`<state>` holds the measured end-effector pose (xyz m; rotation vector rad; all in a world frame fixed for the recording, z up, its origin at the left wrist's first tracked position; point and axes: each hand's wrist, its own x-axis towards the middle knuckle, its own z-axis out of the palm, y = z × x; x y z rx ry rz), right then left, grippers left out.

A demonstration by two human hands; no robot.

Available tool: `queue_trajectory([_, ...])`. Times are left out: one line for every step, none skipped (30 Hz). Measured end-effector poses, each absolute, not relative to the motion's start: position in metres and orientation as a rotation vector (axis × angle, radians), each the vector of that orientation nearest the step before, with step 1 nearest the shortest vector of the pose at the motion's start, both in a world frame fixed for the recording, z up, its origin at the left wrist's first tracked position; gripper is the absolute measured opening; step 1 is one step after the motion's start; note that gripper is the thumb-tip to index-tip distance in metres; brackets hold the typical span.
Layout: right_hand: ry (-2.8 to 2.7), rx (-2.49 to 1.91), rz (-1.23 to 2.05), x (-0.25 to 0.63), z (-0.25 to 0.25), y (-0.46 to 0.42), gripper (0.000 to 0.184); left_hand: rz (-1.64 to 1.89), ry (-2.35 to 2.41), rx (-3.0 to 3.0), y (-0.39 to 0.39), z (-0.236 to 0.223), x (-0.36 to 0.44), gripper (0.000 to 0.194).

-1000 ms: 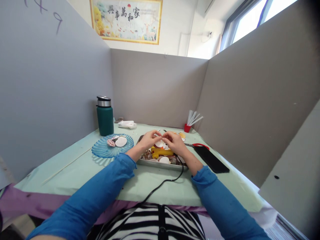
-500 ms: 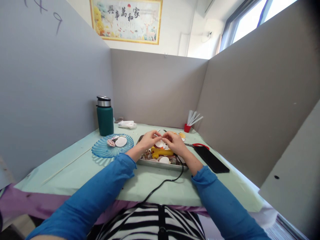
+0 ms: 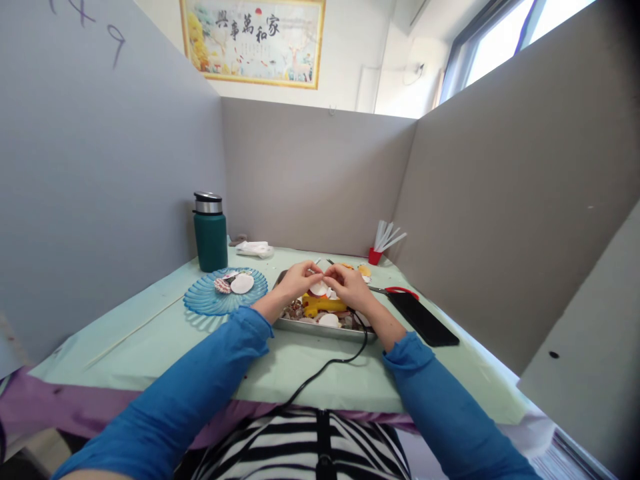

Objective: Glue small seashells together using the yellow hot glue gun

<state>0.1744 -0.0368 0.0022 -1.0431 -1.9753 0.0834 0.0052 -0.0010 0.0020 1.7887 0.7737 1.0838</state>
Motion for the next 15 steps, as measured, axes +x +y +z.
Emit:
queue_trajectory([-1.975, -1.044, 0.082, 0.1744, 0.0022, -0.0367, 0.014, 1.082, 0.775, 1.796, -0.0002, 0.0013, 0.0049, 0.027])
queue_trajectory([-1.974, -1.044, 0.08, 0.1744, 0.0021, -0.0365, 0.015, 1.081, 0.775, 1.803, 0.0007, 0.0007, 0.0048, 0.028])
queue_trajectory([-1.974, -1.045, 0.077, 0.1743, 0.002, -0.0363, 0.015, 1.08, 0.773, 1.807, 0.0014, 0.0002, 0.0046, 0.029])
queue_trajectory([-1.974, -1.045, 0.074, 0.1743, 0.0019, -0.0362, 0.015, 1.083, 0.772, 1.809, 0.0019, -0.0002, 0.0045, 0.029])
queue_trajectory([-1.976, -1.047, 0.072, 0.1742, 0.0019, -0.0361, 0.016, 1.089, 0.772, 1.813, 0.0021, -0.0004, 0.0044, 0.029])
queue_trajectory([-1.977, -1.049, 0.07, 0.1742, 0.0018, -0.0361, 0.015, 1.098, 0.775, 1.816, 0.0021, -0.0004, 0.0044, 0.029])
queue_trajectory([-1.977, -1.051, 0.07, 0.1741, 0.0018, -0.0361, 0.015, 1.108, 0.779, 1.818, 0.0018, -0.0003, 0.0044, 0.028])
queue_trajectory([-1.976, -1.051, 0.071, 0.174, 0.0017, -0.0362, 0.015, 1.118, 0.783, 1.82, 0.0014, -0.0001, 0.0044, 0.028])
queue_trajectory([-1.976, -1.05, 0.072, 0.1739, 0.0017, -0.0364, 0.015, 1.125, 0.788, 1.822, 0.0009, 0.0002, 0.0045, 0.027])
queue_trajectory([-1.977, -1.049, 0.075, 0.1738, 0.0018, -0.0366, 0.015, 1.125, 0.79, 1.823, 0.0004, 0.0004, 0.0046, 0.026])
queue_trajectory([-1.978, -1.048, 0.079, 0.1737, 0.0019, -0.0368, 0.014, 1.122, 0.791, 1.824, 0.0, 0.0007, 0.0047, 0.026])
queue_trajectory([-1.979, -1.049, 0.082, 0.1737, 0.0021, -0.0369, 0.014, 1.12, 0.793, 1.826, -0.0004, 0.0009, 0.0048, 0.026])
queue_trajectory([-1.981, -1.053, 0.084, 0.1737, 0.0023, -0.0371, 0.014, 1.122, 0.796, 1.828, -0.0006, 0.001, 0.0049, 0.025])
queue_trajectory([-1.982, -1.059, 0.085, 0.1737, 0.0024, -0.0372, 0.014, 1.126, 0.797, 1.829, -0.0008, 0.0011, 0.005, 0.025])
queue_trajectory([-1.982, -1.065, 0.085, 0.1737, 0.0025, -0.0372, 0.014, 1.13, 0.798, 1.83, -0.0008, 0.0012, 0.005, 0.025])
